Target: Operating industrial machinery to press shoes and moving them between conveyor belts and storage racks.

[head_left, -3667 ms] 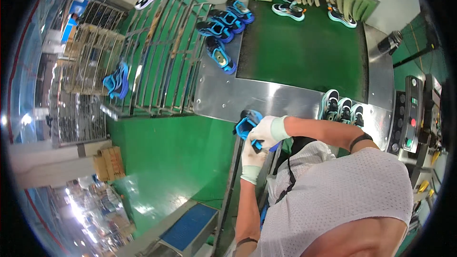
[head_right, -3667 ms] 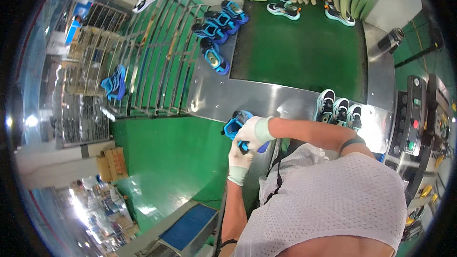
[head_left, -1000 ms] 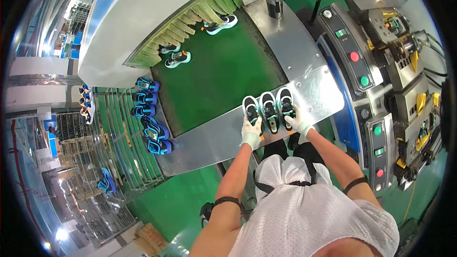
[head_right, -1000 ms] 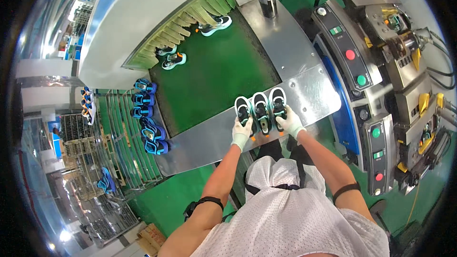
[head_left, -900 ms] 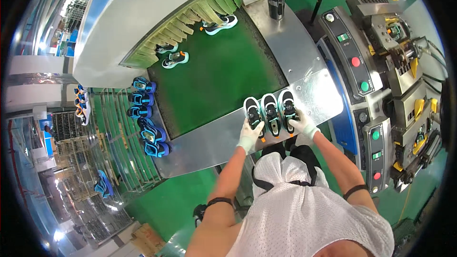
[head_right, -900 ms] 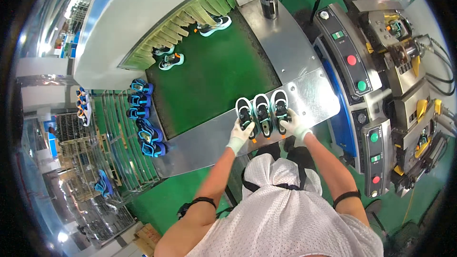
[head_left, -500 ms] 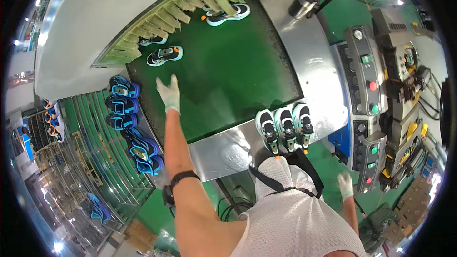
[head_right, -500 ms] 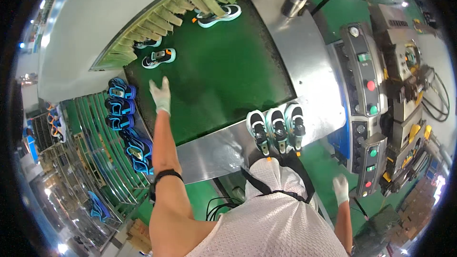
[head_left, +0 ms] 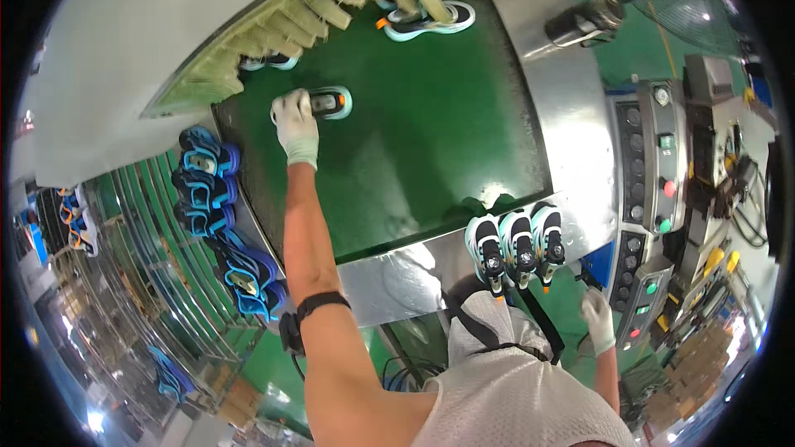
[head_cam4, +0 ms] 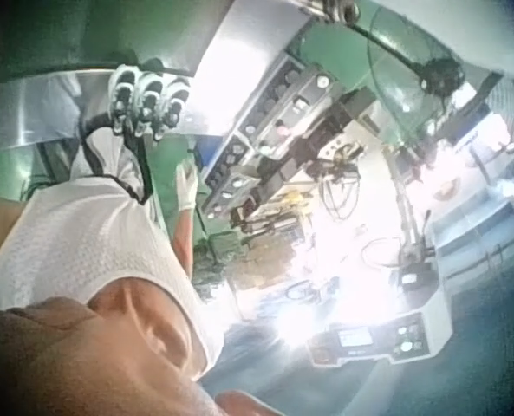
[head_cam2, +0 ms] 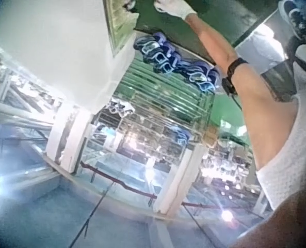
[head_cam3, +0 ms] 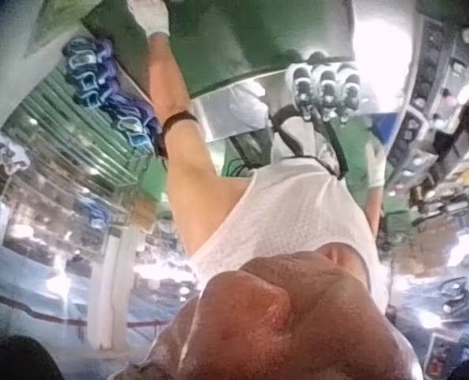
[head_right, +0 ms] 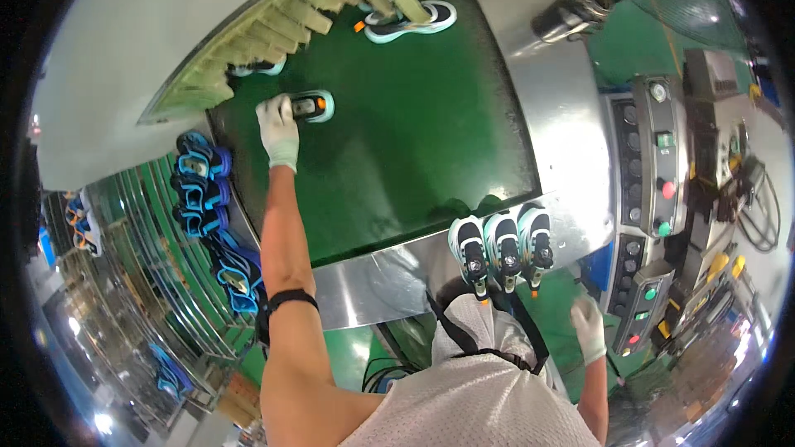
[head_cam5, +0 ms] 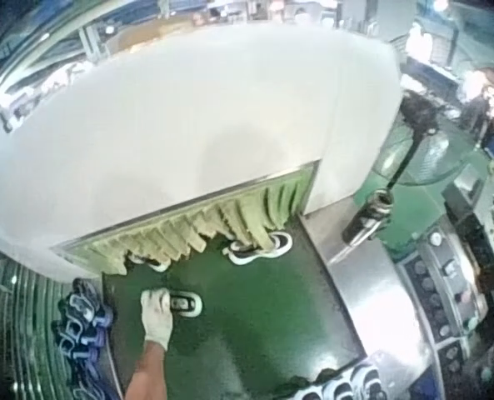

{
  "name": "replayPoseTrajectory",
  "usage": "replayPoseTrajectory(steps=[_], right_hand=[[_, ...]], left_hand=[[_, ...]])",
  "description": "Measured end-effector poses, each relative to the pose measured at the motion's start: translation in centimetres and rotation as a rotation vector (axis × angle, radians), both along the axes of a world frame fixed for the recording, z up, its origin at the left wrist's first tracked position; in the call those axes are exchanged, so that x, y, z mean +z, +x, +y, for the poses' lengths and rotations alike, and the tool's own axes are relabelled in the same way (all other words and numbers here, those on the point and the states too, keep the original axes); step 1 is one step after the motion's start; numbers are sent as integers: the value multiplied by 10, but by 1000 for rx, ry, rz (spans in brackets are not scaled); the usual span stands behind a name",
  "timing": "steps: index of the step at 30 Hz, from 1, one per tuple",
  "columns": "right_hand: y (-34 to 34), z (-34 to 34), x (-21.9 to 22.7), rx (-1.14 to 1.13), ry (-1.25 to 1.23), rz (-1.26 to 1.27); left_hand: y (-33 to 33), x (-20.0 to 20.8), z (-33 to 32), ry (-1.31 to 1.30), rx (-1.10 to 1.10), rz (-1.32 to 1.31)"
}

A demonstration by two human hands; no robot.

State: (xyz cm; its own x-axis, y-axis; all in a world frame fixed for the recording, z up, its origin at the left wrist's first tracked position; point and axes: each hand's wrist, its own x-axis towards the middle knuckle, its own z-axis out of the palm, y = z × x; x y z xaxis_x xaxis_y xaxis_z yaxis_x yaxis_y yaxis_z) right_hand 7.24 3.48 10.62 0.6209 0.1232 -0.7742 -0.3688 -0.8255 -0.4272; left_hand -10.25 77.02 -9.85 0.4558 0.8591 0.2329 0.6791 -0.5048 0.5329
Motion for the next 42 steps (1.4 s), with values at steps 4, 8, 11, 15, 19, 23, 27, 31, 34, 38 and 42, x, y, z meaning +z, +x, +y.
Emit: replayPoseTrajectory(steps=[4, 8, 11, 15, 19, 23, 27, 31, 34, 38, 42], right_hand=[[13, 109, 9, -5, 327, 5], [14, 177, 33, 333, 392, -170], [26, 164, 70, 440, 473, -590], [30, 92, 56, 280, 106, -715], [23, -49, 119, -277, 328, -624], [-26, -182, 120, -890, 799, -538], [-75, -256, 108, -1256, 1336, -619], [-106, -295, 119, -1434, 1287, -711], [-119, -312, 104, -1551, 1224, -775], [-116, -319, 118, -1650, 1222, -787], [-113, -327, 115, -1728, 1141, -890]], left_hand=[[6, 19, -83, 320, -484, 188], [72, 116, -227, -358, -501, -138], [141, 193, -353, -335, -934, -107], [197, 267, -486, -390, -1349, -106], [256, 326, -610, -372, -1744, -205], [295, 383, -744, -397, -1953, -489], [347, 372, -863, -668, -1909, -416], [433, 331, -990, -602, -1895, -241], [509, 282, -1081, -408, -1793, -159], [586, 225, -1149, -254, -1578, -69], [554, 213, -1206, -187, -1523, 287]])
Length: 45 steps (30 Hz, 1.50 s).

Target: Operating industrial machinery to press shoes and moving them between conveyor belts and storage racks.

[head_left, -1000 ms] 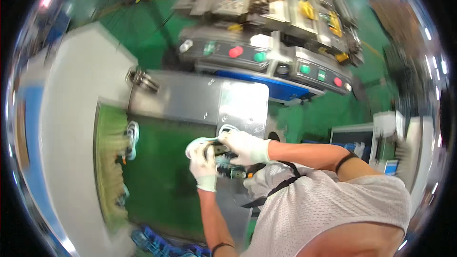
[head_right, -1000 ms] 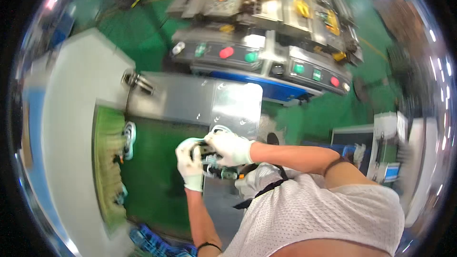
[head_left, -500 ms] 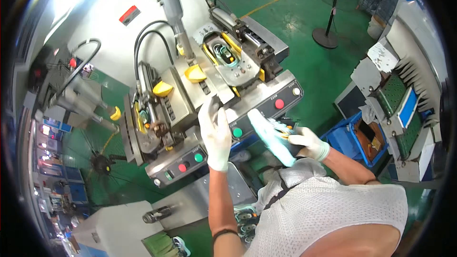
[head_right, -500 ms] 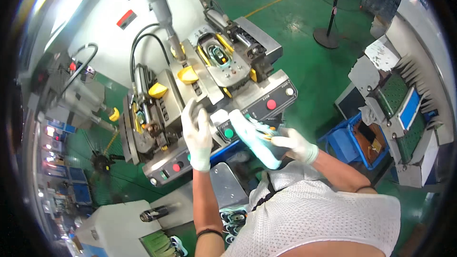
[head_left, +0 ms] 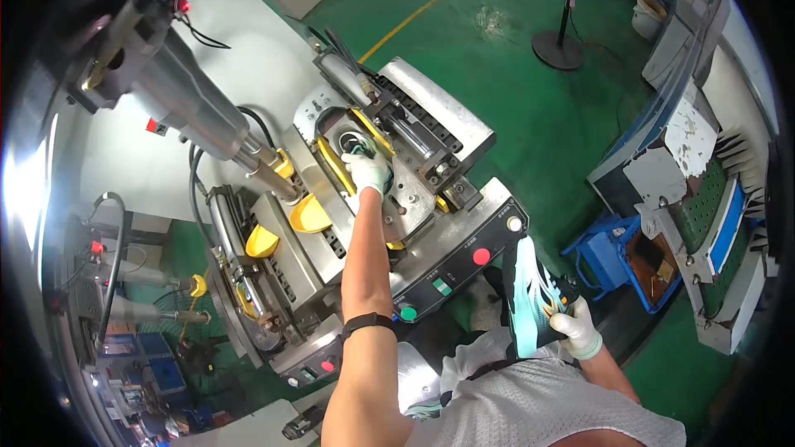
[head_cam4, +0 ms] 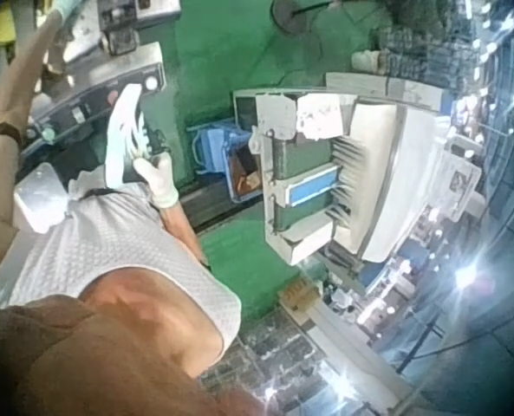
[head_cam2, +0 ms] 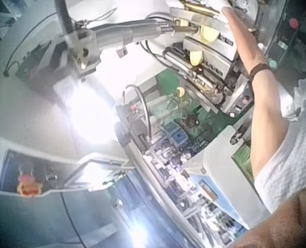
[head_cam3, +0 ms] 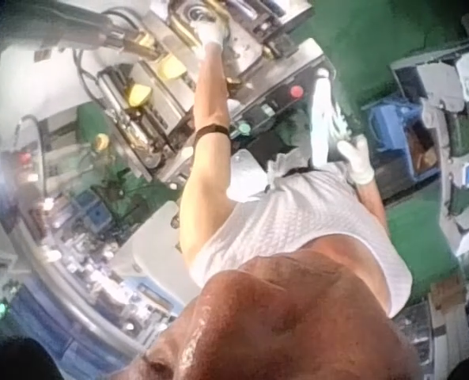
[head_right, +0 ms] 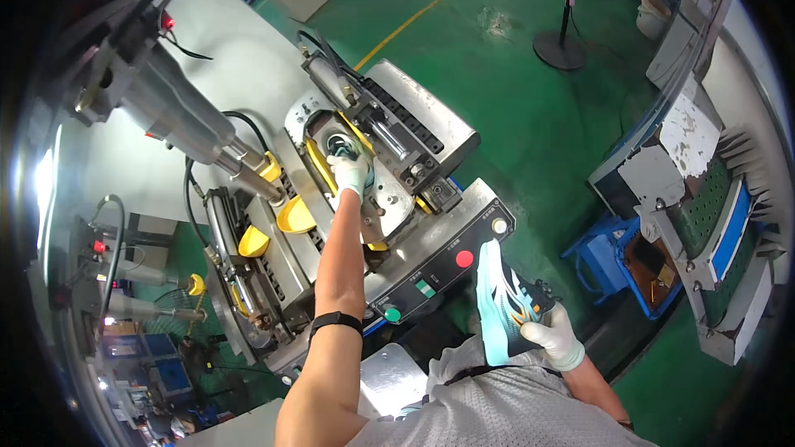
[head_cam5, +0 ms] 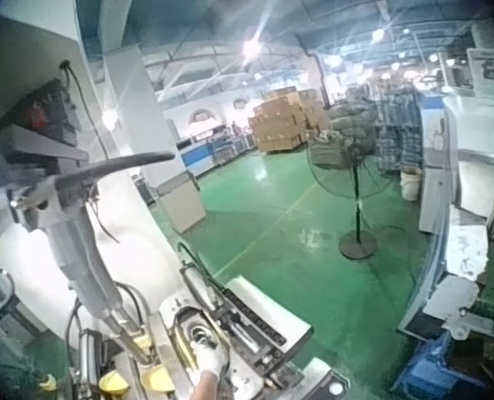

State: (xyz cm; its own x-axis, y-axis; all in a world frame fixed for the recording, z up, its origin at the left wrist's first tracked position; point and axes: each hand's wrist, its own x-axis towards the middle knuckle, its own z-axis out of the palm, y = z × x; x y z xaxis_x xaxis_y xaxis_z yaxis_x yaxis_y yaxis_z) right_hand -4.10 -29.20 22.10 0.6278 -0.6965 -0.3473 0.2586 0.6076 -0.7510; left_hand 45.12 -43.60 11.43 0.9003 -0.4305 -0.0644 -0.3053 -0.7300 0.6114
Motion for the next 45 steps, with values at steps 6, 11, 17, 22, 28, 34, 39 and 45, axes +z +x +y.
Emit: replayPoseTrajectory(steps=[6, 11, 17, 22, 28, 34, 39, 45], right_hand=[[64, -34, 16, 98, -218, 187], [150, -68, 27, 162, -550, 246], [368, -172, 5, 541, -620, 308], [499, -194, -88, 386, -1252, 858], [505, -201, -109, 383, -1291, 931], [523, -153, -81, 452, -1218, 1141], [531, -165, -104, 406, -1376, 1082], [521, -251, -92, 730, -1076, 814]], left_hand=[[68, 42, 42, -445, -101, 445], [-1, 116, 177, -845, -201, 515], [-145, 126, 378, -817, -6, 544], [-248, 78, 495, -693, 352, 526], [-313, -19, 538, -172, 908, 360], [-359, -152, 548, -30, 1117, 308], [-398, -201, 564, -3, 1185, 258], [-354, -186, 532, -138, 1079, 292]])
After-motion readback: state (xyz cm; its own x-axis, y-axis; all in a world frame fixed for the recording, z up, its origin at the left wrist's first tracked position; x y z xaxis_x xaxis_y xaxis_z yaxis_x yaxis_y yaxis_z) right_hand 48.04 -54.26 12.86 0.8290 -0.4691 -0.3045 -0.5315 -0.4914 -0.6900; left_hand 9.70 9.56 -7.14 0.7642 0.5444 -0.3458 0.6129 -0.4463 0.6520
